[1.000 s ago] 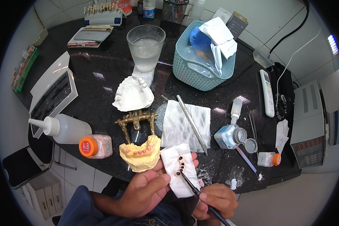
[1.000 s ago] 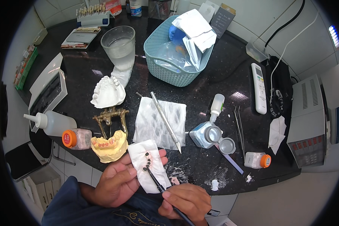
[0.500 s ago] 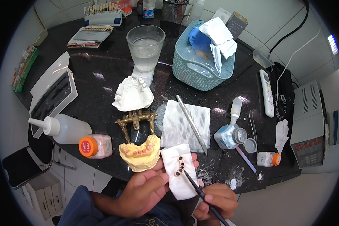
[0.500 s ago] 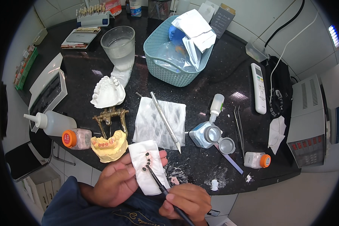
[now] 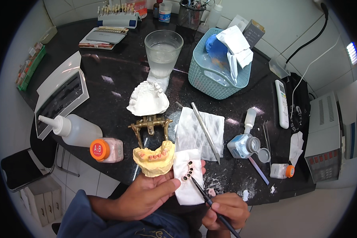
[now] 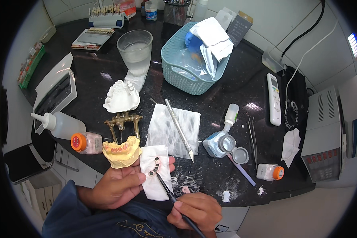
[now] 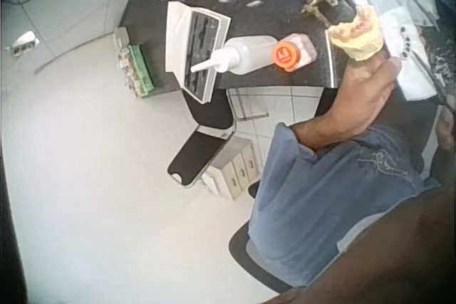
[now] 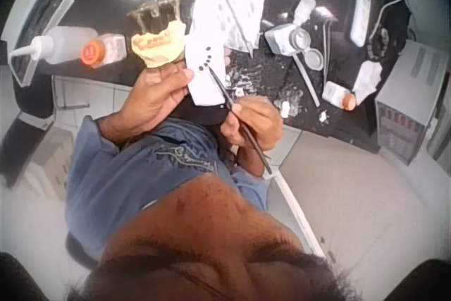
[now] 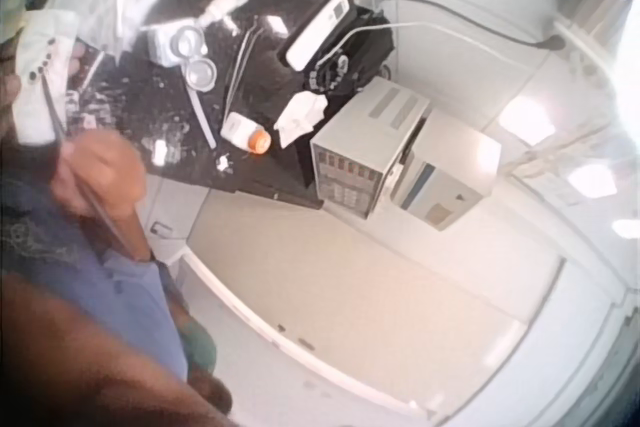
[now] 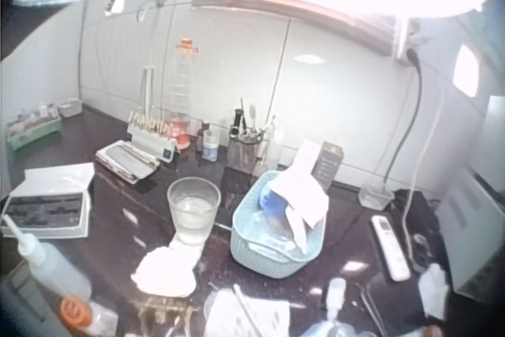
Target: The person applies a pink material to the base of a dental bridge using a brush, dipping the tool into liquid and powder containers and dabbing it on a paper towel.
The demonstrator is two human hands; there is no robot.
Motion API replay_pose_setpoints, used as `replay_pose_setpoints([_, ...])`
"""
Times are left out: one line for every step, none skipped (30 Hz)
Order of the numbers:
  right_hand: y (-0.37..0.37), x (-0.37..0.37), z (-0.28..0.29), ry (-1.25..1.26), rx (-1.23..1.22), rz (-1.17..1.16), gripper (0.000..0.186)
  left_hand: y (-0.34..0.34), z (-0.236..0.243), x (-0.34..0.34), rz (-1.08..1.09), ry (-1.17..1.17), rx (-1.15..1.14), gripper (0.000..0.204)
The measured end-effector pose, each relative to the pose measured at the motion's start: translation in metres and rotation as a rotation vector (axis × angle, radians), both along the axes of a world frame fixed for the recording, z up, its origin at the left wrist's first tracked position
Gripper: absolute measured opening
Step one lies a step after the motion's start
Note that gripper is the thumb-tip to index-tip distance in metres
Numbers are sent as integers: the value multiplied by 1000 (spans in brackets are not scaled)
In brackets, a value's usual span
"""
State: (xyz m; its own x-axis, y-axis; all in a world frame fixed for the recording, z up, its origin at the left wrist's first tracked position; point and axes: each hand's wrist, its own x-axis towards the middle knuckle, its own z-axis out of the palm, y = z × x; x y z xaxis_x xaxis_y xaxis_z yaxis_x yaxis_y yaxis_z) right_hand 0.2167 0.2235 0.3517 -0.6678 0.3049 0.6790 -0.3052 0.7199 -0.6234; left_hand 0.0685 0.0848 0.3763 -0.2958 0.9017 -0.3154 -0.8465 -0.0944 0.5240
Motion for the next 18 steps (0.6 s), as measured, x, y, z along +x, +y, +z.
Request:
replay_pose_setpoints([0,-1,1,-14,16,19,21,-1,-1,1,4,7,-1,58])
replay_pose_setpoints([0,-1,1,-15,16,19,21,-1,-2,1,4,6,-1,58])
replay_pose_setpoints([0,-1,2,-20,25,16,22,0,-2,2,2,20,7,58])
replay_pose_setpoints([0,-1,2,-26,34,13,23,0,-2,2,1,34,15,58])
replay_pose_setpoints([0,-1,3,-27,34,12,23,0,-3,2,0,33,16,58])
replay_pose_setpoints([0,-1,3,-34,36,15,23,0,-3,2,-2,34,13,58])
replay_pose_setpoints([0,-1,4,-42,39,17,23,0,-4,3,-3,35,10,58])
replay_pose_setpoints([0,-1,4,-42,38,18,23,0,-4,3,-2,35,9,58])
replay_pose_setpoints([0,-1,4,-52,45,12,23,0,-4,3,-4,39,11,58])
replay_pose_setpoints([0,-1,4,-62,53,5,23,0,-4,3,-5,42,13,58])
replay_pose_setpoints([0,-1,4,-63,53,5,23,0,-4,3,-5,42,12,58])
replay_pose_setpoints([0,-1,4,-65,55,3,23,0,-5,3,-3,34,6,58])
replay_pose_setpoints([0,-2,4,-68,57,0,23,0,-5,3,-1,26,0,58])
replay_pose_setpoints([-1,-2,5,-68,58,0,23,0,-4,3,-1,26,0,58])
replay_pose_setpoints([-1,-2,5,-67,58,-6,23,0,-2,2,-8,30,0,58])
replay_pose_setpoints([-1,-2,5,-66,58,-11,23,0,0,2,-15,34,-1,59])
replay_pose_setpoints([-1,-2,5,-66,58,-11,23,0,-1,2,-15,34,-1,59])
replay_pose_setpoints([0,-2,4,-67,60,-5,23,0,-2,3,-8,25,-7,59])
